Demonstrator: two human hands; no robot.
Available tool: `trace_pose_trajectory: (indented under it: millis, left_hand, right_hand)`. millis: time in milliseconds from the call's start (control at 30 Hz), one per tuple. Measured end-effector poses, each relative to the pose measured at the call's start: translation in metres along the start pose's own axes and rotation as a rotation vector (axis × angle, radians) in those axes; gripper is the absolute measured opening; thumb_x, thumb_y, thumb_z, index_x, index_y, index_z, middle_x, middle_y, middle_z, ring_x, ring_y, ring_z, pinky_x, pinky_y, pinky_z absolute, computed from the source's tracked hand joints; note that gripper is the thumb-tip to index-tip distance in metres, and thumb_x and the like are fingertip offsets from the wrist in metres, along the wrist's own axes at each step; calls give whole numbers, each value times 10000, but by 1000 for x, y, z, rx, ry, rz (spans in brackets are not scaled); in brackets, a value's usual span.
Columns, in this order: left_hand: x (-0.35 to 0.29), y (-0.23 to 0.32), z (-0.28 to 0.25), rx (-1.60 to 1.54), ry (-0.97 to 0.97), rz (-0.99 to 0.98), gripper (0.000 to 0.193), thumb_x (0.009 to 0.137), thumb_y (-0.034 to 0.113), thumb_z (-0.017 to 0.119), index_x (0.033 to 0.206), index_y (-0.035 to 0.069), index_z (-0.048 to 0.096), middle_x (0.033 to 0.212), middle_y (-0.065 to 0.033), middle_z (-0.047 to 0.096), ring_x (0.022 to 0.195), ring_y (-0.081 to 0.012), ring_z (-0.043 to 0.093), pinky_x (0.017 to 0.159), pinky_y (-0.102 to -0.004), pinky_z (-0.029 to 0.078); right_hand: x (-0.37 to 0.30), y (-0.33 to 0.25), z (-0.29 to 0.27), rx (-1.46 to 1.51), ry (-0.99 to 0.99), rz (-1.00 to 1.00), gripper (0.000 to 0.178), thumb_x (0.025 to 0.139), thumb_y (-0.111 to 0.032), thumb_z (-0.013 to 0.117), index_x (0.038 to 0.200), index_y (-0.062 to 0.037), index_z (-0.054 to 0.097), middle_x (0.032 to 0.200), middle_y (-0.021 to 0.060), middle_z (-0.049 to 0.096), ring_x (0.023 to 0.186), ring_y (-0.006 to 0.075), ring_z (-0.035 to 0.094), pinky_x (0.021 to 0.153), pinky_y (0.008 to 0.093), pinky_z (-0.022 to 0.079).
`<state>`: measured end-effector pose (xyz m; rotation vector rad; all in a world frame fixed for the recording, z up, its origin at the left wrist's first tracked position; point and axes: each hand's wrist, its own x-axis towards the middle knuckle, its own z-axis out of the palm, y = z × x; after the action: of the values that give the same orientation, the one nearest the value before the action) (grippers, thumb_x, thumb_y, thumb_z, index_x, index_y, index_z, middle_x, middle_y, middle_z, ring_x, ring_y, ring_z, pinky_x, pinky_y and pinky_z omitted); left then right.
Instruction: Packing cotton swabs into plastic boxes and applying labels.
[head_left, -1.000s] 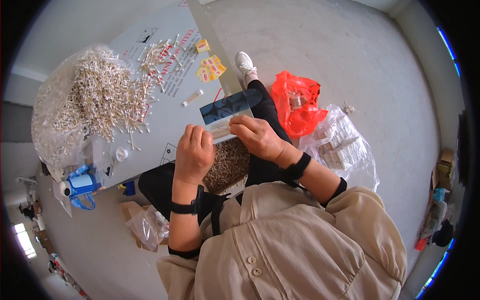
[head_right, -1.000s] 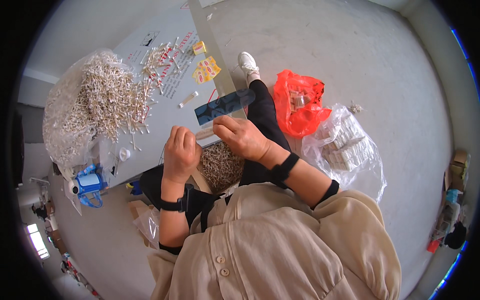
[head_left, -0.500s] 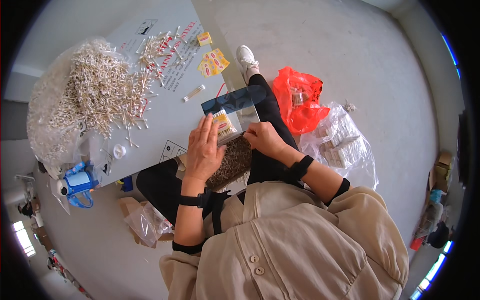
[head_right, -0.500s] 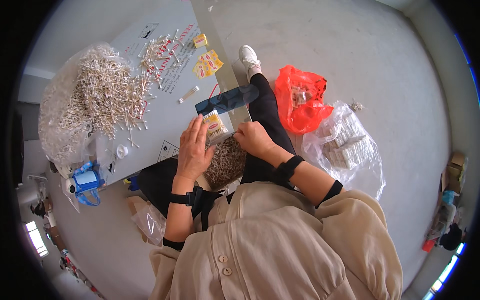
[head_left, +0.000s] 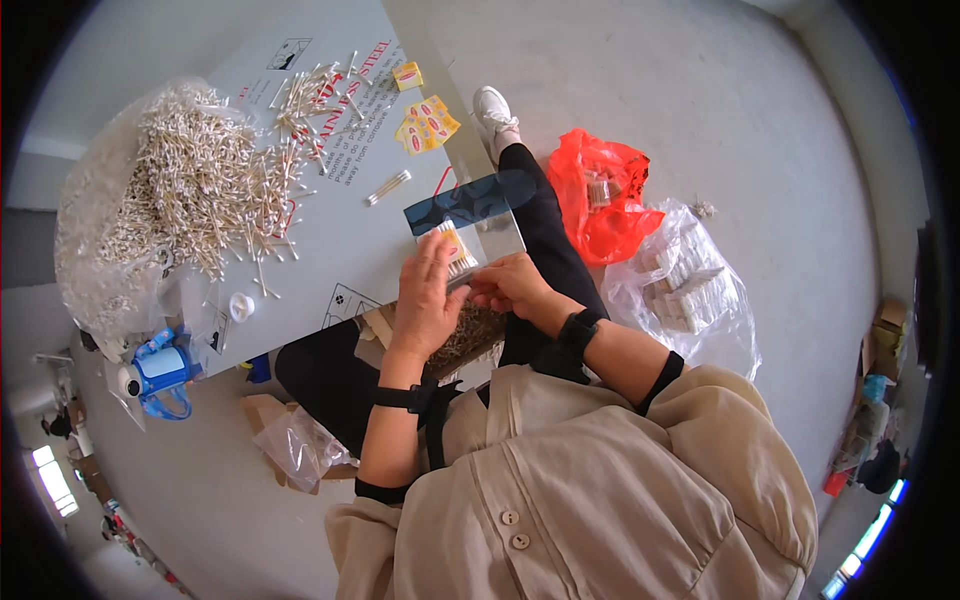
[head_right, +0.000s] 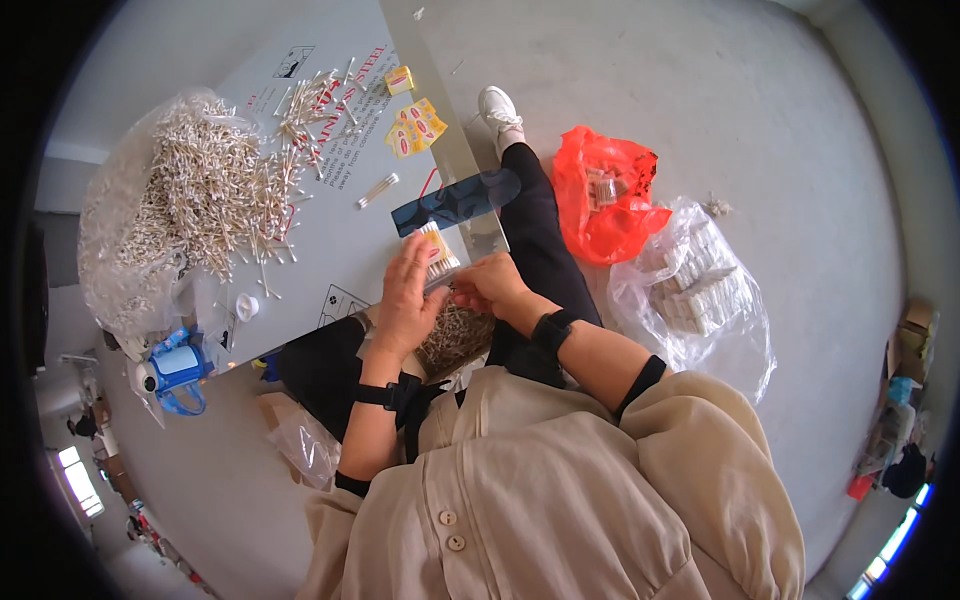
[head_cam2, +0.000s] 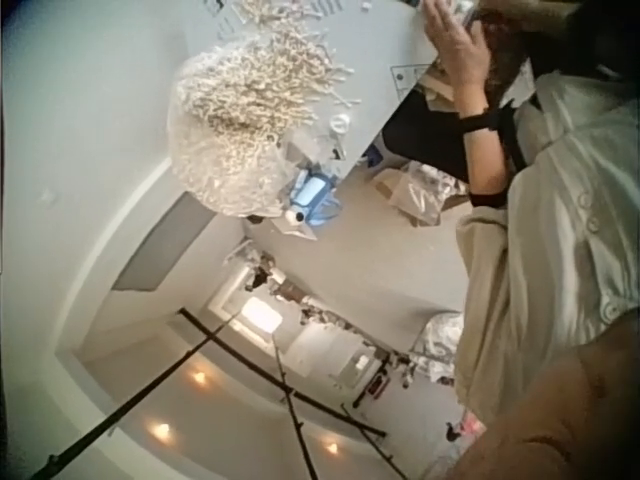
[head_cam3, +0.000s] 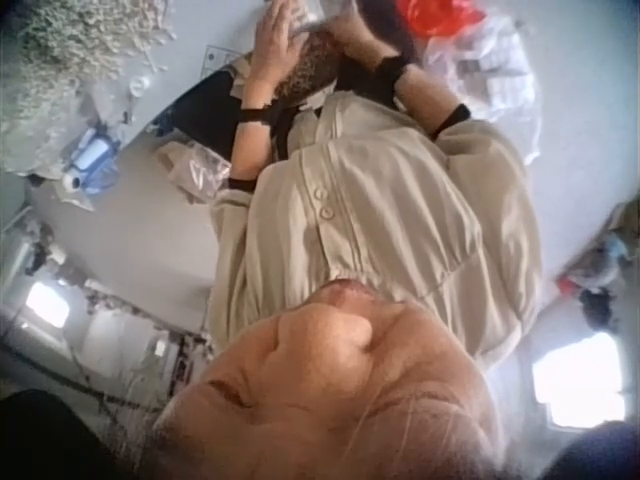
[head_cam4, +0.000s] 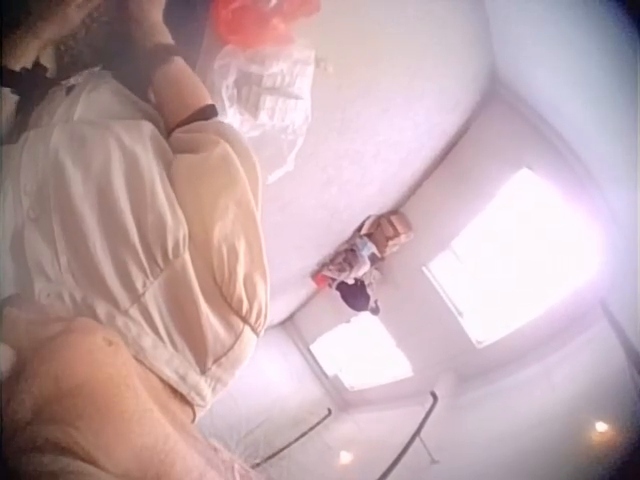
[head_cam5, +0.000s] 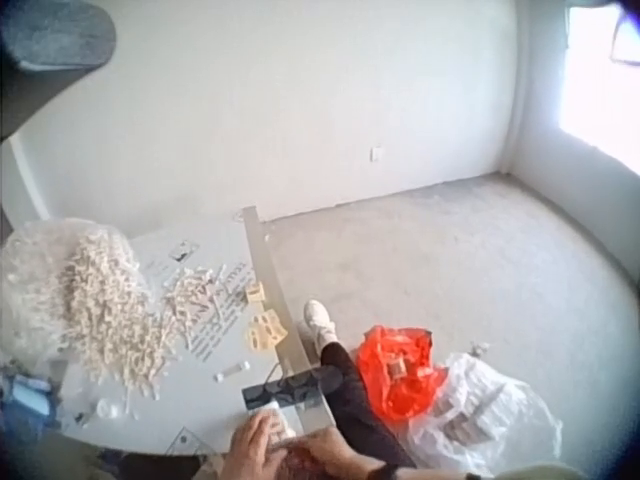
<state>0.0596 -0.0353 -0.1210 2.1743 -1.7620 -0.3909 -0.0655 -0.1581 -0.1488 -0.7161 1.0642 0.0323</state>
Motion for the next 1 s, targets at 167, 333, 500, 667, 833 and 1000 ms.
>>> trace_pose_trajectory:
  millis: [167, 333, 500, 667, 833, 1000]
  left_hand:
    - [2, -19, 7, -618, 359, -520, 435, 928, 185, 627, 1280, -43, 510, 1163, -205, 629, 1016, -261, 644, 867, -383, 524]
    - [23, -4, -8, -1536, 250, -838, 358, 885, 197, 708, 1089, -77, 604, 952, -125, 682, 819, -204, 665, 747, -337, 555]
    - [27, 0, 10, -1674, 425, -721, 242, 819, 72, 755, 992, -61, 652, 911, -104, 682, 753, -176, 669, 720, -304, 560]
    - [21, 29, -18, -1467, 444, -466, 197, 782, 0, 767, 953, -44, 678, 892, -68, 686, 762, -121, 636, 712, -268, 534]
    - [11, 47, -41, -1221, 493, -370, 242, 745, -7, 799, 957, -12, 684, 858, -15, 683, 759, -71, 606, 725, -228, 511]
    - [5, 55, -53, -1051, 481, -347, 252, 746, 0, 802, 971, -8, 688, 855, -3, 683, 762, -64, 600, 712, -223, 504]
  right_hand:
    - [-2, -3, -2, 125, -32, 76, 129, 886, -90, 610, 874, 29, 657, 709, 113, 669, 512, 143, 603, 391, 239, 406]
    - [2, -5, -16, 297, -122, 146, 134, 883, -84, 586, 857, 25, 660, 701, 111, 661, 496, 115, 557, 397, 230, 398]
    - [-10, -5, -16, -197, -265, -62, 148, 883, -142, 639, 907, -4, 686, 766, 66, 675, 555, 89, 569, 452, 198, 409]
    - [-29, -24, -26, -260, -164, -433, 125, 881, -125, 665, 942, -23, 704, 801, 25, 680, 629, 60, 576, 545, 190, 429]
    - [-68, -54, -6, -220, -173, -981, 142, 826, -70, 726, 950, -4, 706, 808, 13, 622, 747, 68, 563, 657, 232, 440]
    - [-87, -64, 4, -410, -119, -1259, 81, 809, -28, 714, 883, -9, 686, 838, 46, 601, 734, 136, 574, 657, 268, 458]
